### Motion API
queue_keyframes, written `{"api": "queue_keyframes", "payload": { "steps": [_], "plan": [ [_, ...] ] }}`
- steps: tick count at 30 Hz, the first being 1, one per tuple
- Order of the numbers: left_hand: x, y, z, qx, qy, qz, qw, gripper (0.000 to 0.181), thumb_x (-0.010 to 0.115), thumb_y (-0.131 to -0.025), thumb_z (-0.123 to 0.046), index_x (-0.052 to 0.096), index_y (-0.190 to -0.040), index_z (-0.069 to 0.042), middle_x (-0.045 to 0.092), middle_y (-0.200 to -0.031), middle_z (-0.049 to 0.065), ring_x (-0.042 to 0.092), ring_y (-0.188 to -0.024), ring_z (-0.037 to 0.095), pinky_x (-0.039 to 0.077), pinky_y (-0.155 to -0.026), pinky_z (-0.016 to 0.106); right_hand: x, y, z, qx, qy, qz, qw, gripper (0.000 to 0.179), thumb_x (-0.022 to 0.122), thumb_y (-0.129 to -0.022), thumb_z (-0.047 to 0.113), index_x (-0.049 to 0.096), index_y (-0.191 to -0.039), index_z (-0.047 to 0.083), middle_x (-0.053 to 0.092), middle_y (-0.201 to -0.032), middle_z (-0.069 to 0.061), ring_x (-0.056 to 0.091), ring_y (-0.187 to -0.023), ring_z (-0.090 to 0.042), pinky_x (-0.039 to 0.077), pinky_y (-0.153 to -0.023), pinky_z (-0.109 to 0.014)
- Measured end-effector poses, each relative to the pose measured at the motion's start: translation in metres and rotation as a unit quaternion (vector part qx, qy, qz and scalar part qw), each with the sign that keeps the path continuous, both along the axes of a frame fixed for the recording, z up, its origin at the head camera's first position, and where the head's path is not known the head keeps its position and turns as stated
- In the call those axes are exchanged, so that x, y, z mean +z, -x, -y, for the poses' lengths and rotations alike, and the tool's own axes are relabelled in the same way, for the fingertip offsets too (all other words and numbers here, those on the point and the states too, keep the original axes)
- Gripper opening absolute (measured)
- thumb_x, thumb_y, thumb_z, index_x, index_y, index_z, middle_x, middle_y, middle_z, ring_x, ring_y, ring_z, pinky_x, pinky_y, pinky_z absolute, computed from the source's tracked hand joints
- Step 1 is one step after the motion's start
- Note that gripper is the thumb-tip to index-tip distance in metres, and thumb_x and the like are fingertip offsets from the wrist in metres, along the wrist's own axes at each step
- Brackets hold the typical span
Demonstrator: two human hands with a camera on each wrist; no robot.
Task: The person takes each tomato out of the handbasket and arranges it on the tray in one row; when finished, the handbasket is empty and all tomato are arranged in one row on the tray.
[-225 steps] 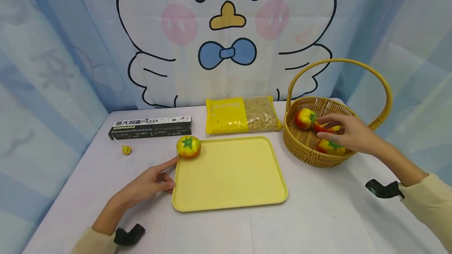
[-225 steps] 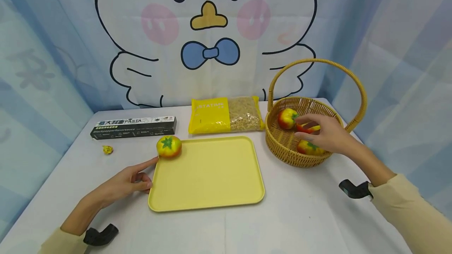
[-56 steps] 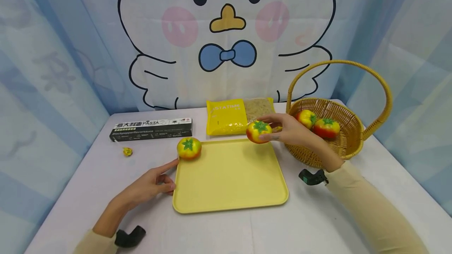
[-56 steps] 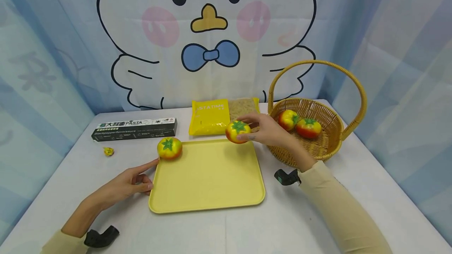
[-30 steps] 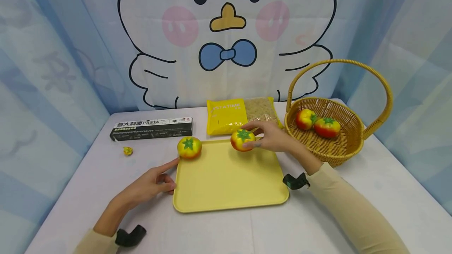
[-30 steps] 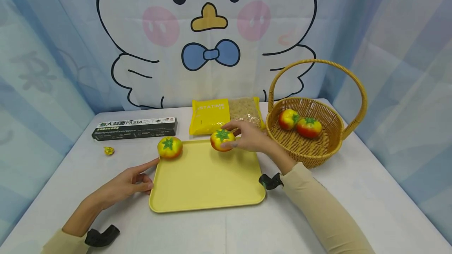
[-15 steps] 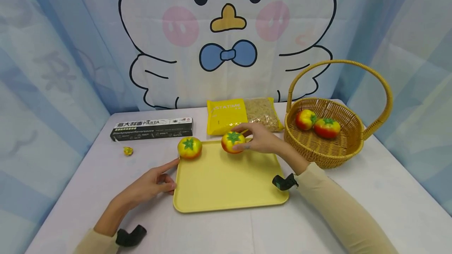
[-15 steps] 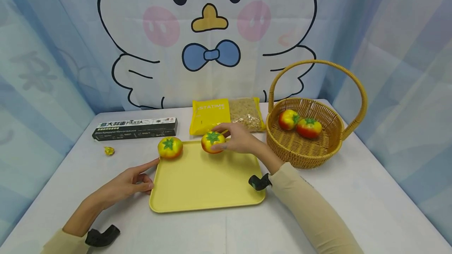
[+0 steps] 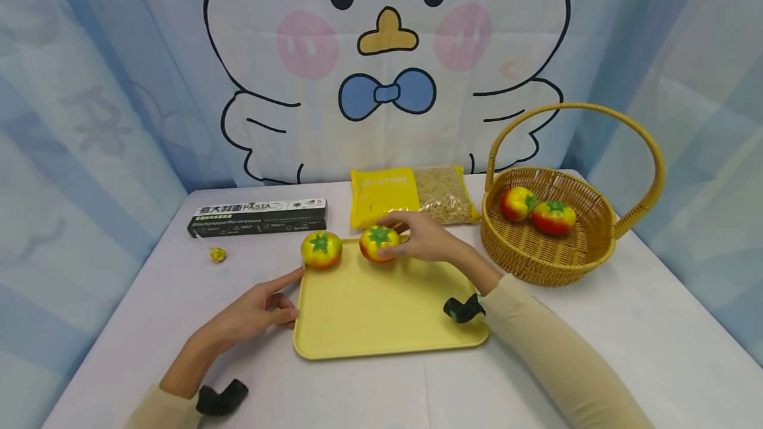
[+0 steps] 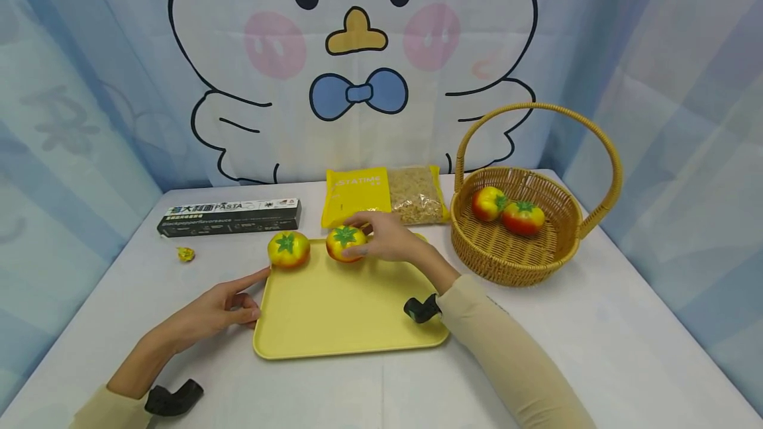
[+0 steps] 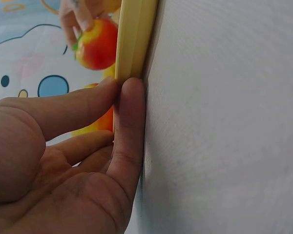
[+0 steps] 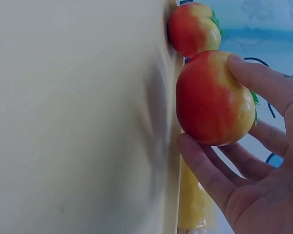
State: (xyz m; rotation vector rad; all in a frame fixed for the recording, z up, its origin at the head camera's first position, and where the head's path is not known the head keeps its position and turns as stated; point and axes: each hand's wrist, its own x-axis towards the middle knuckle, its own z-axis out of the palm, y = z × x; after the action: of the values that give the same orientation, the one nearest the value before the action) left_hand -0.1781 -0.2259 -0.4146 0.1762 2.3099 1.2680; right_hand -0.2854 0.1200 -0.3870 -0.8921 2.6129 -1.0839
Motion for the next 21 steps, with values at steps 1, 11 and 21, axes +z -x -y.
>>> {"api": "queue_keyframes", "payload": {
  "steps": [1,11,21],
  "plan": [
    [0.000,0.000,0.000,0.000,0.000,0.000,1.0000,0.082,0.072,-0.100,-0.013,0.028,-0.169,-0.014,0.066,-0.100,0.010,0.064,-0.089,0.021,0.045,-0.082,0.033,0.000,0.000,0.001,0.000,-0.001,-0.001,1.0000,0.060,0.086,-0.090,0.033,0.065,-0.143,0.013,0.069,-0.140,-0.013,0.069,-0.124,-0.034,0.057,-0.103,-0.046],
    [-0.001,0.001,0.000,0.001,0.007,0.000,1.0000,0.082,0.073,-0.100,-0.013,0.028,-0.169,-0.014,0.066,-0.100,0.009,0.064,-0.089,0.021,0.045,-0.084,0.034,-0.005,0.001,0.015,-0.002,-0.004,-0.006,1.0000,0.061,0.085,-0.090,0.034,0.066,-0.143,0.012,0.069,-0.138,-0.013,0.068,-0.122,-0.033,0.055,-0.107,-0.044],
    [0.001,0.001,-0.001,0.003,0.009,0.002,1.0000,0.083,0.073,-0.100,-0.013,0.027,-0.169,-0.014,0.066,-0.101,0.009,0.063,-0.089,0.020,0.045,-0.082,0.034,-0.011,0.001,0.027,-0.003,0.007,-0.017,0.9998,0.061,0.086,-0.090,0.032,0.066,-0.143,0.011,0.070,-0.138,-0.011,0.067,-0.124,-0.029,0.054,-0.108,-0.042]
  ]
}}
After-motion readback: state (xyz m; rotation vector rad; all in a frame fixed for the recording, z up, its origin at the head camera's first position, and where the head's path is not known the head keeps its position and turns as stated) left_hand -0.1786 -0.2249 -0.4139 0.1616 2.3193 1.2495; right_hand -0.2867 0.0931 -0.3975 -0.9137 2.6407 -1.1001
